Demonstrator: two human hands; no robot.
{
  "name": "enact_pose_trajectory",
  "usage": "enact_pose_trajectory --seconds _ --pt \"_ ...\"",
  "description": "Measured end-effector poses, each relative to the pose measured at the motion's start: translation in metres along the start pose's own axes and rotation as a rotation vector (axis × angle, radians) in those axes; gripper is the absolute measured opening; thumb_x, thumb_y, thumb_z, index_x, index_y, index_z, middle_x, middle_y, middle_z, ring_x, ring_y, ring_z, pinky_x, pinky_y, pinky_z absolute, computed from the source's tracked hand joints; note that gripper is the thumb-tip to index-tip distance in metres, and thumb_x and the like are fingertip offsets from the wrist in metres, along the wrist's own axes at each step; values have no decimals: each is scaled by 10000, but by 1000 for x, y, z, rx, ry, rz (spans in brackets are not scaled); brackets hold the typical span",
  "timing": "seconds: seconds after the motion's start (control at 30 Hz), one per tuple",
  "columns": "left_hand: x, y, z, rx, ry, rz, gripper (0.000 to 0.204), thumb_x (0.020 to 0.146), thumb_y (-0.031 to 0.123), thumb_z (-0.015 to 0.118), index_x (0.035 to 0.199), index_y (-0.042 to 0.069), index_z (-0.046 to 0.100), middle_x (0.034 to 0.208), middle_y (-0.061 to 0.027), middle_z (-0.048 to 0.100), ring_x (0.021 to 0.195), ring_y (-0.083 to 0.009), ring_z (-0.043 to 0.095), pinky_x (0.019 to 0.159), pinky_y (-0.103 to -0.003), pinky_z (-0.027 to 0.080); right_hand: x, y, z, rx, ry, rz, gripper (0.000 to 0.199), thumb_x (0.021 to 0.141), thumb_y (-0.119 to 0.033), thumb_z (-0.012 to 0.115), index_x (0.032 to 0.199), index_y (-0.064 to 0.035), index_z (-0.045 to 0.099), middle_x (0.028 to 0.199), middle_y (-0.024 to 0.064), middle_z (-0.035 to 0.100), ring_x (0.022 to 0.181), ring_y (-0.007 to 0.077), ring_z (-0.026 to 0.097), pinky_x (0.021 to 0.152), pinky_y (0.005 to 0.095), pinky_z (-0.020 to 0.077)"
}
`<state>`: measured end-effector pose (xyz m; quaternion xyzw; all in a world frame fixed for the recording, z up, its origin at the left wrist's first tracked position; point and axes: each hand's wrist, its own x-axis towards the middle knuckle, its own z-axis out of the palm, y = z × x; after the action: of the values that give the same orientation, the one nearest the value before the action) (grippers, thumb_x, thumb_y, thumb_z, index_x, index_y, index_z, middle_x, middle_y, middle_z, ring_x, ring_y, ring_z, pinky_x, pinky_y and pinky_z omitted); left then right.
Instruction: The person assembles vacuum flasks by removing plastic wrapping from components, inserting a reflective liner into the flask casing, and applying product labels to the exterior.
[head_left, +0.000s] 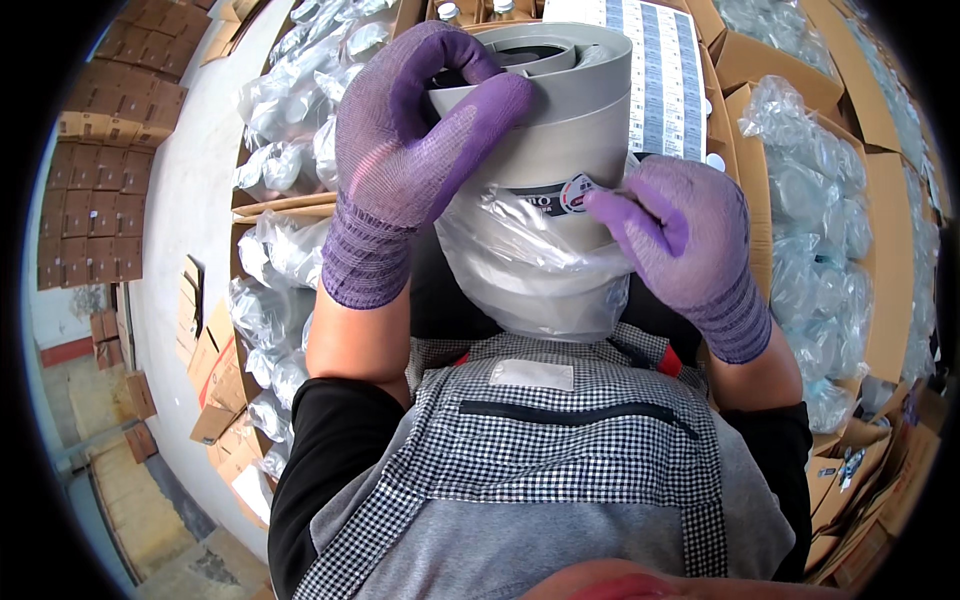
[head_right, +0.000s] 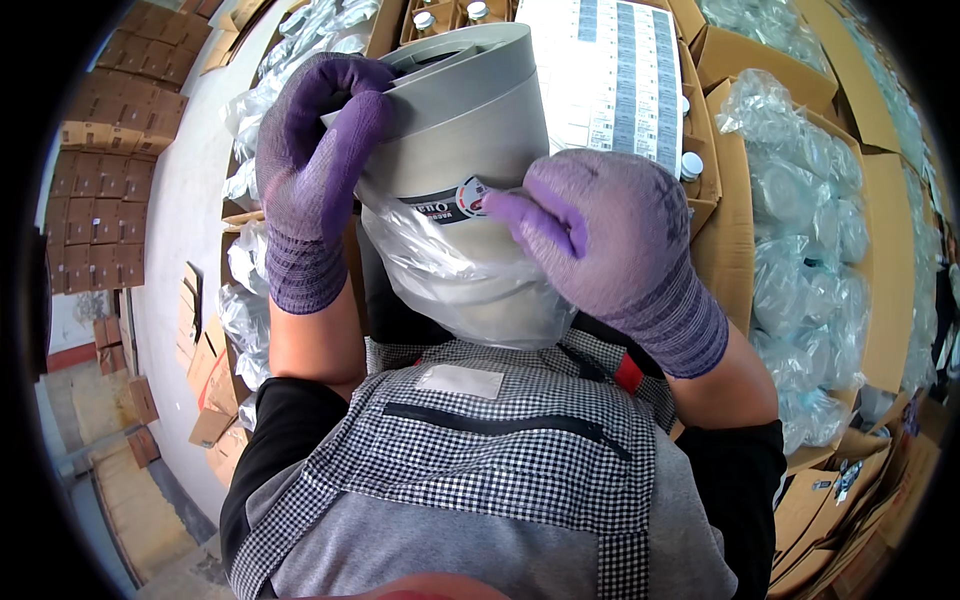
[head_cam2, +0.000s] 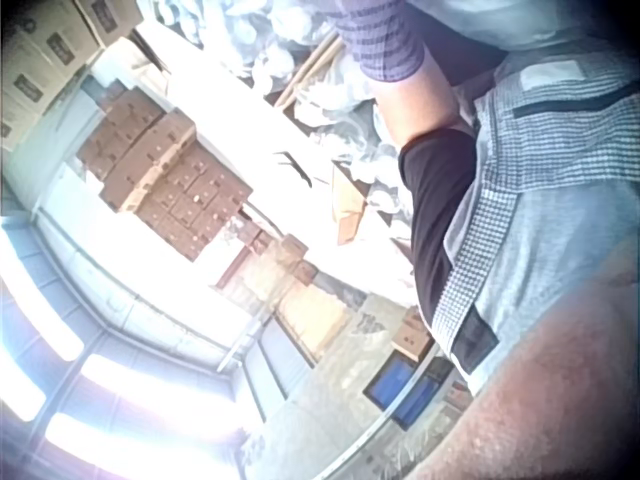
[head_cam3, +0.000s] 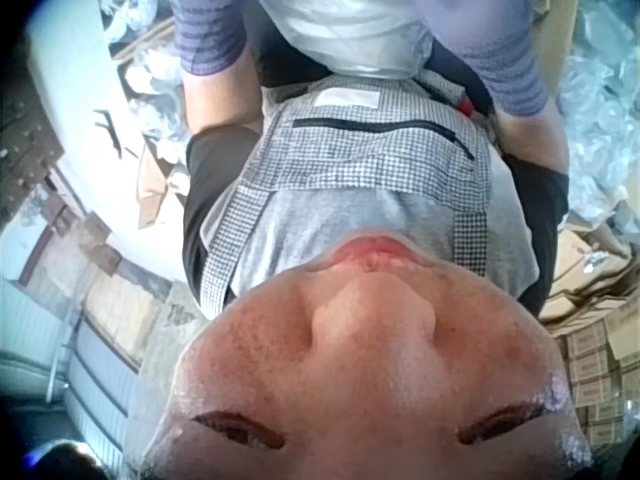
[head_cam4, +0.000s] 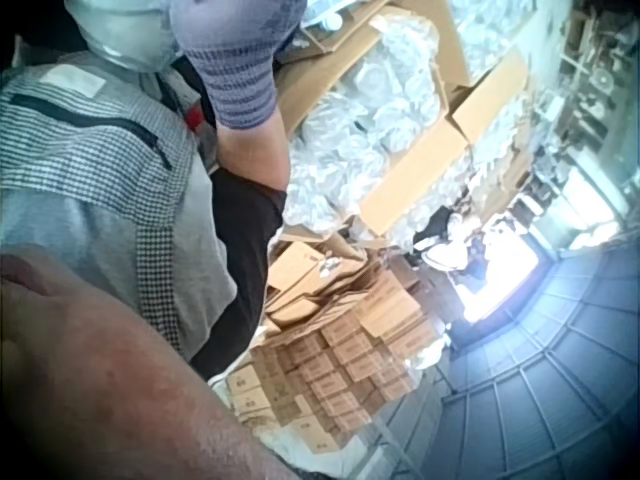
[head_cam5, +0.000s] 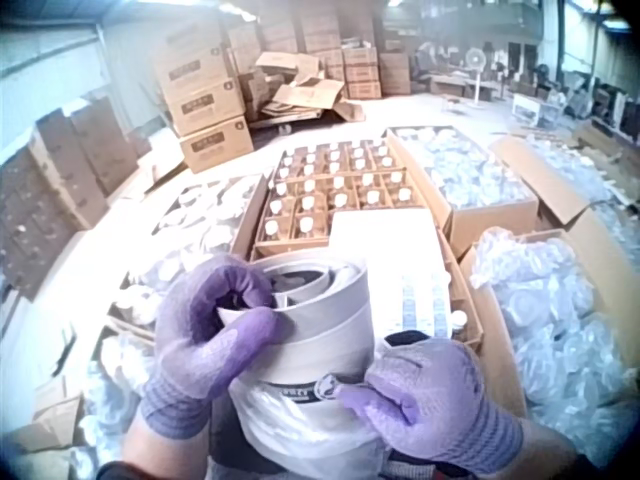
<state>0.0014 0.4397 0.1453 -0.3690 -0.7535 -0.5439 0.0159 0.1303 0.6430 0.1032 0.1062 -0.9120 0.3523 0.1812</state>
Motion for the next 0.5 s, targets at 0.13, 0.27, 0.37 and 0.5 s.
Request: enact_pose_trajectory --seconds 0.13,0.27,0.37,0.5 --pt "-2 2 -1 0 -31 23 186 889 125 637 1002 -21 662 1022 -88 679 949 -168 620 891 -305 486 -3 -23 -7 54 230 -337 252 871 -241 739 729 -58 640 645 51 581 573 169 554 530 318 419" --pt "3 -3 4 -116 39 -40 141 847 101 729 908 -2 654 890 -40 641 842 -121 613 777 -251 488 -34 20 -52 734 280 -26 310 974 -339 582 877 -46 613 760 61 582 652 148 535 621 326 424" --pt "-4 -8 -6 -18 79 5 130 875 104 628 940 -8 641 981 -79 670 893 -156 617 847 -288 484 -68 100 -48 1015 470 37 396 1043 -401 467 875 -53 554 751 35 532 626 136 472 646 291 401" --pt "-11 -20 -19 17 99 -29 282 912 162 538 1057 -68 614 1085 -151 662 1002 -209 603 952 -336 441 -177 200 44 1094 685 754 368 1050 -365 463 841 -73 541 734 24 516 608 142 454 628 275 383"
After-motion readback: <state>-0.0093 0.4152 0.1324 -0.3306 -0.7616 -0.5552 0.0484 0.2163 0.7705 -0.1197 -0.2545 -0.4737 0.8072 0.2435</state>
